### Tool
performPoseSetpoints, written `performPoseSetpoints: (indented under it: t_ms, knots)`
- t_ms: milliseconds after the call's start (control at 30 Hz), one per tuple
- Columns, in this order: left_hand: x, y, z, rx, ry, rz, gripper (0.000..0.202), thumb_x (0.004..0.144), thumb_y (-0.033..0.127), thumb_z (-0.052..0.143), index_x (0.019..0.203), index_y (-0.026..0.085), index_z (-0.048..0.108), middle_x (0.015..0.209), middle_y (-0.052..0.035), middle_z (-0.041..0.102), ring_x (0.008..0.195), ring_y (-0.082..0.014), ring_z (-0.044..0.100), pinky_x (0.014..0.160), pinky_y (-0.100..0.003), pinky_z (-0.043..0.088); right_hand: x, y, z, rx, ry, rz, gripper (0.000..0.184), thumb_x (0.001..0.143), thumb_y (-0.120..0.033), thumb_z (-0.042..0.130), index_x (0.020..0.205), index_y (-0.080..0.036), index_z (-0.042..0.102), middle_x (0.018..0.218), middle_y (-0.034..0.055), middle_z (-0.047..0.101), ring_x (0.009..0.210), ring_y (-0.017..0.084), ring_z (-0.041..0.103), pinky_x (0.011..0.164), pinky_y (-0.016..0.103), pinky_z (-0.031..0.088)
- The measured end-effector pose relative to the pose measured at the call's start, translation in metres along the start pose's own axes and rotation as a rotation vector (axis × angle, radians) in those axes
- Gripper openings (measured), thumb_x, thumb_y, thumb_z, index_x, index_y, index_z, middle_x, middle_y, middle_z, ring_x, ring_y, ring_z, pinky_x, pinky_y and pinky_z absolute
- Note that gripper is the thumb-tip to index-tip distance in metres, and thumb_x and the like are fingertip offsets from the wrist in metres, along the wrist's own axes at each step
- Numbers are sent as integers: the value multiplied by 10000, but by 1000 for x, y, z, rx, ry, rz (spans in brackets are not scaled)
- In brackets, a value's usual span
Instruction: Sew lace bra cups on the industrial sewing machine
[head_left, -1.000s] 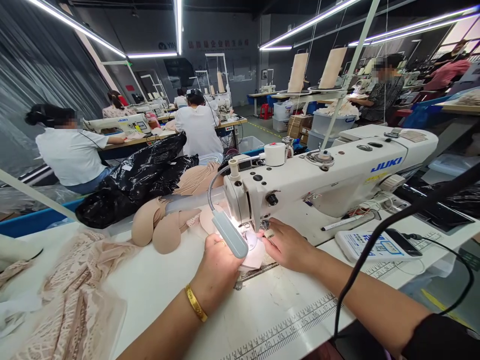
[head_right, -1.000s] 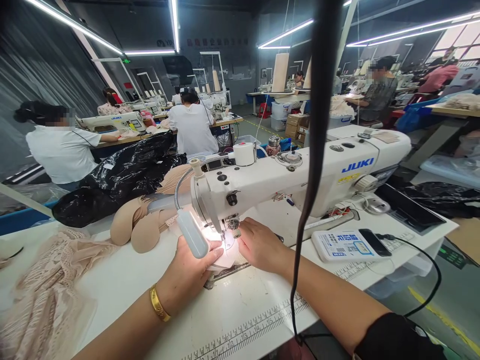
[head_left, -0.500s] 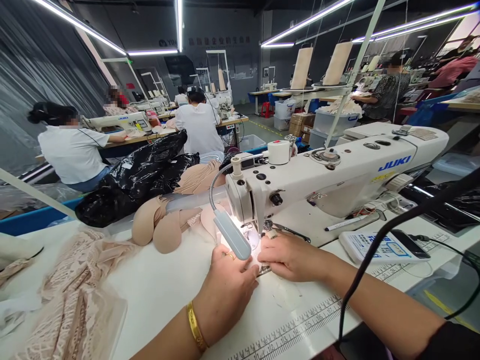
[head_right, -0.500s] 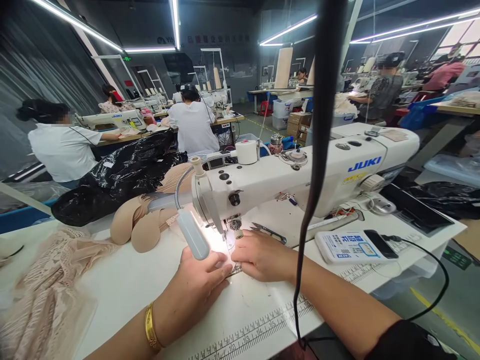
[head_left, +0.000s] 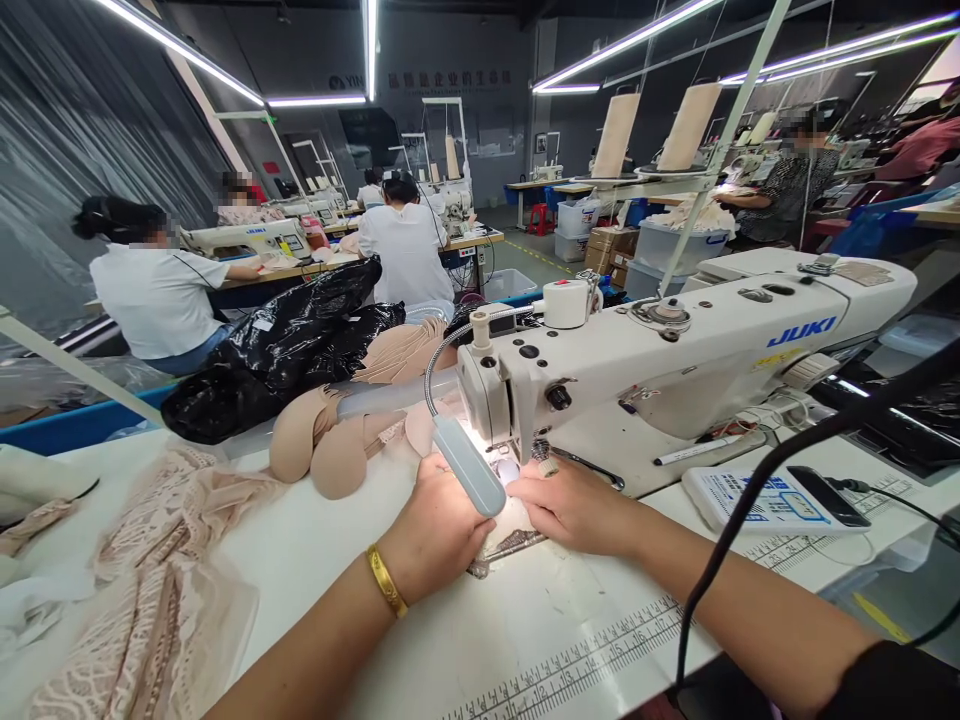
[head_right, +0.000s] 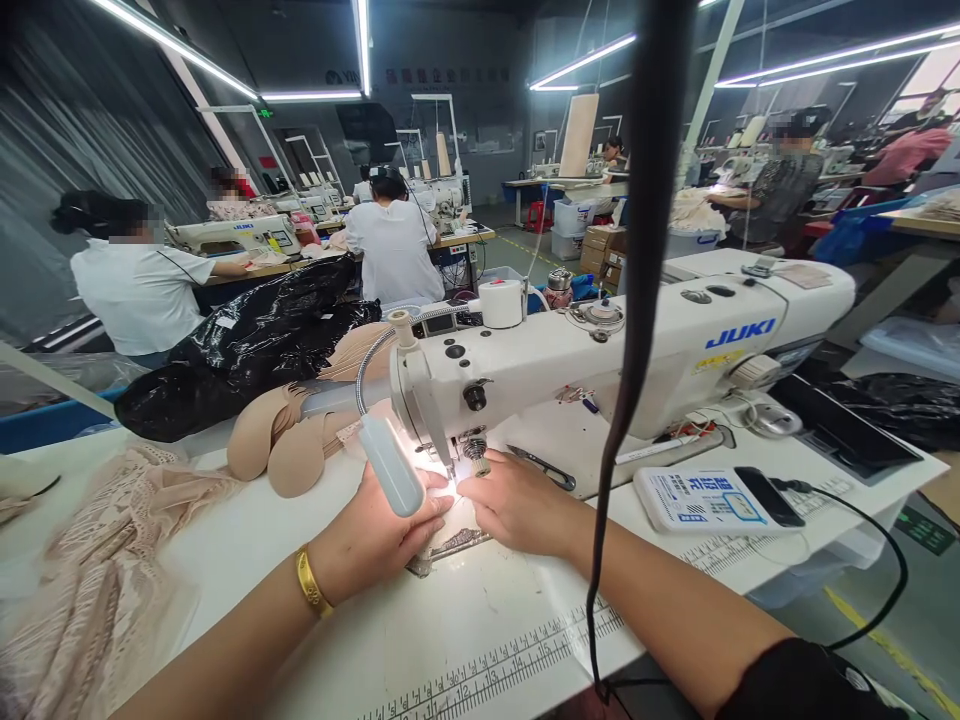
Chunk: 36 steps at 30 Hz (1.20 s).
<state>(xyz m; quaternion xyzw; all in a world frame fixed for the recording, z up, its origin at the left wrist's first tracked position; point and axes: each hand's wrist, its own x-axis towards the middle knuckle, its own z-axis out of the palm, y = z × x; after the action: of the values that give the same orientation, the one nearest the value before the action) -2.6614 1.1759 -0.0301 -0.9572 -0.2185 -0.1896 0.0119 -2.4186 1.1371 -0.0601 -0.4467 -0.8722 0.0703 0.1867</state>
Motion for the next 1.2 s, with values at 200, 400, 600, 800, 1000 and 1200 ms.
performPoseSetpoints:
  t_ms: [200,400,600,800,1000,1200]
  knots:
    - [6,-14,2,2,-13,-25,232,953,132,561,925,227,770,1000,-45,779,933,-243,702,939,-438,430,1,-3,3,-68,25,66,173,904,-81,529,888,-217,636,759,12,492,764,217,423,689,312,316]
    - [7,-26,10,65,7,-91,254,982,145,514,810,218,686,880,-39,726,968,-270,648,1013,-485,415,2,-2,4,-67,1,52,181,913,-72,522,916,-212,635,773,23,526,783,223,433,675,319,303]
    - [-6,-57,4,159,132,-427,318,935,23,389,976,190,656,951,-102,695,875,-269,648,763,-387,496,0,-2,3,-95,-12,64,172,909,-62,517,876,-208,601,778,29,543,781,225,434,680,332,306]
    - [-15,-25,-9,102,-103,-277,264,891,113,552,646,212,543,700,-36,637,666,-230,597,669,-364,449,2,-2,1,-52,-28,72,181,922,-55,526,907,-202,631,833,39,566,828,226,473,690,335,312]
    - [6,12,-4,-236,73,-143,281,984,97,451,878,215,684,953,-50,747,886,-219,676,798,-340,559,2,0,3,-27,-21,73,180,967,-89,522,946,-202,661,862,43,575,807,221,455,707,328,321]
    - [11,11,5,-210,66,-161,314,998,106,448,864,211,713,891,-43,751,801,-210,670,736,-331,570,2,3,5,-26,-13,55,201,950,-77,512,963,-203,668,844,39,565,790,222,452,726,326,337]
